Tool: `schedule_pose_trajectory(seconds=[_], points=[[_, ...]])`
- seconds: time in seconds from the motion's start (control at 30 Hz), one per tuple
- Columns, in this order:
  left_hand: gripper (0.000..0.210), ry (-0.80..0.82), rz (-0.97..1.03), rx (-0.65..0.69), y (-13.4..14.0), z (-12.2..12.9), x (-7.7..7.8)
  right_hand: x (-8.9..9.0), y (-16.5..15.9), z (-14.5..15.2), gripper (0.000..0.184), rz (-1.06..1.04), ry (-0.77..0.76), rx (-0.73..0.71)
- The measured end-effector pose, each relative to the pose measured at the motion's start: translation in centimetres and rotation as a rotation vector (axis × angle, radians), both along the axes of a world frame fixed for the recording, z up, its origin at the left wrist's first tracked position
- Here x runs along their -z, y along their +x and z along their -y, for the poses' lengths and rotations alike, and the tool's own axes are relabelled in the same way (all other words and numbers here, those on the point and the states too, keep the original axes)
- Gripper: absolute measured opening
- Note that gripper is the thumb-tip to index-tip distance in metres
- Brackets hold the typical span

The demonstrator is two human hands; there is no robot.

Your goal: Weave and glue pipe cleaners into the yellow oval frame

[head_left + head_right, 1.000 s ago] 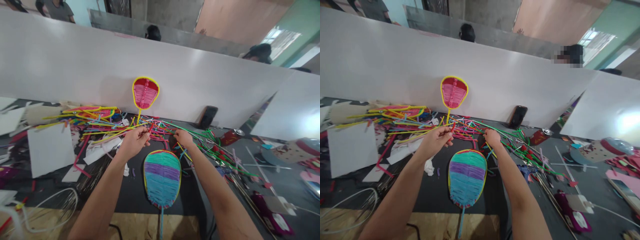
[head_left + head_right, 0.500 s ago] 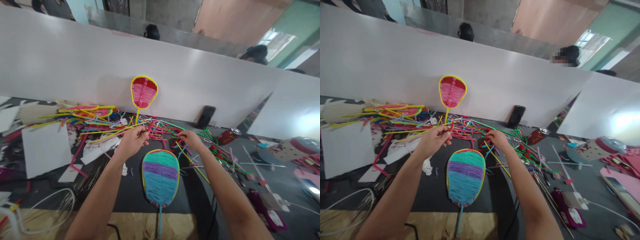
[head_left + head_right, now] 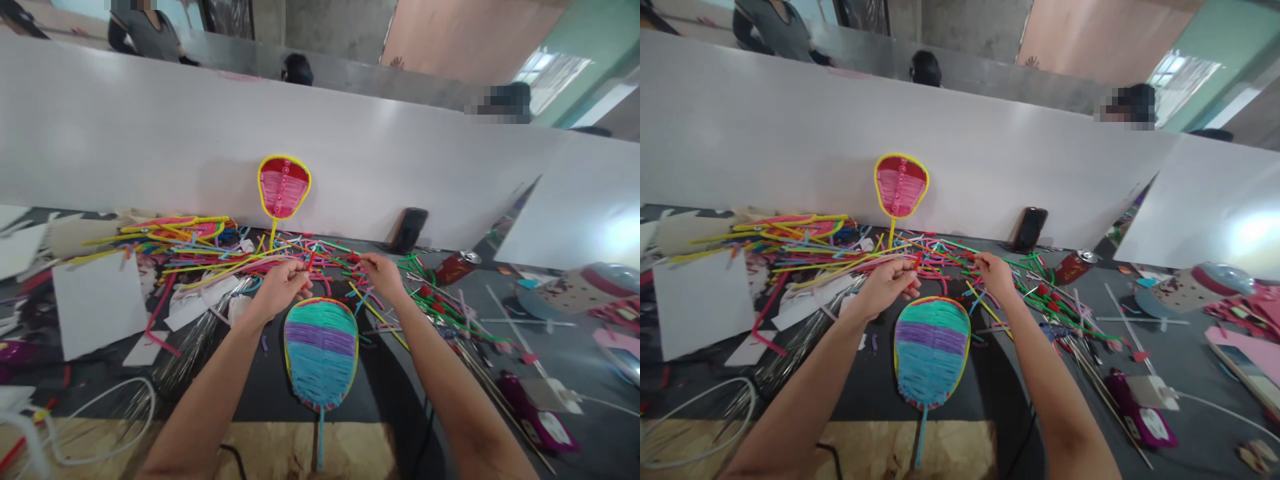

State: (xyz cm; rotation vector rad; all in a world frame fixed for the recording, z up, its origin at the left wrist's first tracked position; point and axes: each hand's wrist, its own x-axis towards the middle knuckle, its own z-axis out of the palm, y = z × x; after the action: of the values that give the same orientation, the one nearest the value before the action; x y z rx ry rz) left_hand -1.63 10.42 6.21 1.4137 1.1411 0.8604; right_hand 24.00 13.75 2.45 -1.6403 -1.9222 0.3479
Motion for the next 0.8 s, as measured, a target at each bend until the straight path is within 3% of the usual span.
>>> schedule_pose_trajectory(seconds=[0.1, 0.13, 0.23, 0.37, 0.63, 0.8], points=[[0.021, -0.055, 0.108, -0.004, 0.9, 0.4, 0.1, -2.5, -2.1, 2.8, 0.029, -0.137, 0.023, -0.025], [0.021, -0.063, 0.131, 0.004, 1.2, 0.6, 0.1, -3.2, -3.1, 3.9, 0.025, -0.270, 0.007, -0.076], [0.019, -0.045, 0.143, 0.052, 2.1, 1.4, -0.1, -4.3, -5.6, 6.8, 0.017, -0.478, -0.095, -0.168], [0.017, 0.011, 0.127, 0.111, 3.0, 2.7, -0.8, -4.2, -6.6, 8.4, 0.015, -0.532, -0.107, -0.159], [0.021, 0.038, 0.095, 0.149, 3.3, 3.1, -1.2, -4.4, -6.2, 8.5, 0.007, -0.553, -0.048, -0.122], [0.027, 0.004, 0.140, 0.189, 3.1, 3.0, -1.1, -4.3, -6.1, 8.7, 0.008, -0.588, -0.034, -0.234]])
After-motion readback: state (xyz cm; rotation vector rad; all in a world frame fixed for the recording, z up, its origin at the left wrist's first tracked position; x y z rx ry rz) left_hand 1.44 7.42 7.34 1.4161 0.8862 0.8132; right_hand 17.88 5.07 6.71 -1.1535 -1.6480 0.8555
